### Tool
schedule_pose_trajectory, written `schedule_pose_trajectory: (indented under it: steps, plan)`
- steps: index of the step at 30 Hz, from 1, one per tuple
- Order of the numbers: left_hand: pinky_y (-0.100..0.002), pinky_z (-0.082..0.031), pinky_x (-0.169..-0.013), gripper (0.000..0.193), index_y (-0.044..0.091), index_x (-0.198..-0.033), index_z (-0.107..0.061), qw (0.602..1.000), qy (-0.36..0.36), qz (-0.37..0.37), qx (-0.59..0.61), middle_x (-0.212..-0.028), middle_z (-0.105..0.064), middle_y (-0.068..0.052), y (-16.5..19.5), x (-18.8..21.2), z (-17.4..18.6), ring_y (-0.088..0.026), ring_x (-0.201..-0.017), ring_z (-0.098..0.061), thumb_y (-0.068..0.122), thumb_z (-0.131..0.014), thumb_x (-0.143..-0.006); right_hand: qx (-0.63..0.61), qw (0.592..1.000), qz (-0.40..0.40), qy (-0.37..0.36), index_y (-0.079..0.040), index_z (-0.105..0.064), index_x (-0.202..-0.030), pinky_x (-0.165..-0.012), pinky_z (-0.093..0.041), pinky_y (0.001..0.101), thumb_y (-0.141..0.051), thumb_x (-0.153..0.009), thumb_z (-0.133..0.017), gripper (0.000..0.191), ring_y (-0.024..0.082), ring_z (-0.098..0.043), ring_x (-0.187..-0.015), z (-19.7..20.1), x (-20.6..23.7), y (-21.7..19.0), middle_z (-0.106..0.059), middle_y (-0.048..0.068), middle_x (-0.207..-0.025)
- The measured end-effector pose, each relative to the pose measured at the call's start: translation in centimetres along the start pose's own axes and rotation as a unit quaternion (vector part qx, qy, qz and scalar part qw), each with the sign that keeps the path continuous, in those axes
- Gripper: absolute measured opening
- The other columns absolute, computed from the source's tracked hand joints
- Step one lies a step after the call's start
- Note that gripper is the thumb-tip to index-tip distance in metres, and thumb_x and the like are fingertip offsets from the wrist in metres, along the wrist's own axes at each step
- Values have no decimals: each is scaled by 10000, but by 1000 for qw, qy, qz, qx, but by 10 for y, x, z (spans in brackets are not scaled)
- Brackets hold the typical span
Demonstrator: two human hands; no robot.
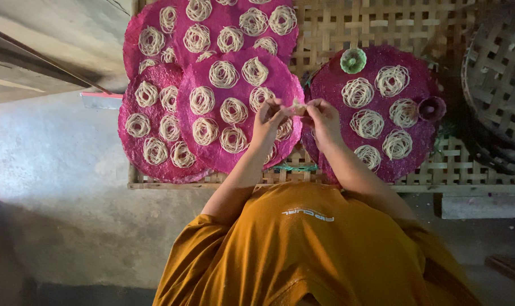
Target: The person arranges fresh noodle nests on pink plastic sheets over bamboo trays, stacks and moves the trays aside, then works dough in a green basin and uses a handheld noodle extruder to press new noodle strands onto a pink sheet. They also handle small cups and a scraper while working at the table.
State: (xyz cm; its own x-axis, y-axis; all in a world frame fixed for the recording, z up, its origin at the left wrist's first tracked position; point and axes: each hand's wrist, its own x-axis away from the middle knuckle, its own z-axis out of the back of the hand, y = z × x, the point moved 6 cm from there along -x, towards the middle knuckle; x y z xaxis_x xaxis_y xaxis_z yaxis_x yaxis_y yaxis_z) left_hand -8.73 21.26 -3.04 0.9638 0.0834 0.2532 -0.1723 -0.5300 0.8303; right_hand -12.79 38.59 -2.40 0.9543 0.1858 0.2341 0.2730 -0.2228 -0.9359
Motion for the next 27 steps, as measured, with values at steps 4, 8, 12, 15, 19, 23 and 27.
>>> schedule_pose_trajectory:
  steps: [4,8,12,15,19,23,27]
  plan:
    - [-265,-545,-758,201,49,-1182,-624,990,23,86,106,-1010,-670,-63,-14,7,0,-124,-875,-661,175,-552,-1043,56,991,101,-59,-49,-638,-1023,-838,-560,307,-139,-1038,-630,92,128,-654,-877,-4,2,-16,-684,50,-978]
    - [-230,-537,-848,197,30,-1216,-618,998,-7,-11,-69,-1085,-680,-36,3,9,-11,-88,-966,-643,115,-595,-1041,48,983,122,-129,-56,-624,-1048,-865,-545,275,-180,-1052,-599,126,98,-635,-922,-17,9,-34,-674,37,-999]
    - [-243,-527,-726,176,4,-1150,-620,982,-27,-71,-173,-985,-688,-58,26,6,-24,-111,-843,-644,77,-656,-993,246,956,138,-87,-64,-608,-948,-570,-419,256,-190,-1001,-667,148,102,-522,-637,-28,15,-50,-688,53,-870]
    - [-233,-517,-673,103,6,-1075,-645,973,-26,-72,-218,-941,-713,-62,39,9,-27,-105,-782,-645,80,-651,-1003,287,936,196,-61,-68,-561,-999,-635,-491,259,-194,-1004,-703,190,87,-594,-714,-32,21,-63,-652,48,-875]
    - [-223,-517,-627,57,26,-1032,-615,964,-33,-73,-255,-905,-710,-58,44,17,-31,-87,-748,-653,42,-625,-978,238,951,180,-80,-76,-576,-1074,-743,-566,269,-208,-998,-699,196,84,-661,-827,-31,24,-60,-682,48,-959]
    - [-241,-491,-608,80,27,-1069,-626,969,-32,-75,-232,-919,-691,-95,36,16,-29,-116,-725,-611,18,-623,-989,204,977,42,-45,-100,-687,-987,-813,-625,298,-234,-997,-677,135,118,-707,-828,-15,16,-36,-732,45,-956]
    - [-267,-566,-781,109,40,-1078,-599,1000,-26,-4,-12,-1033,-686,-92,20,7,-20,-133,-879,-668,38,-626,-973,149,987,38,-39,-88,-665,-948,-764,-605,308,-204,-1006,-684,131,124,-665,-785,-8,13,-27,-701,47,-906]
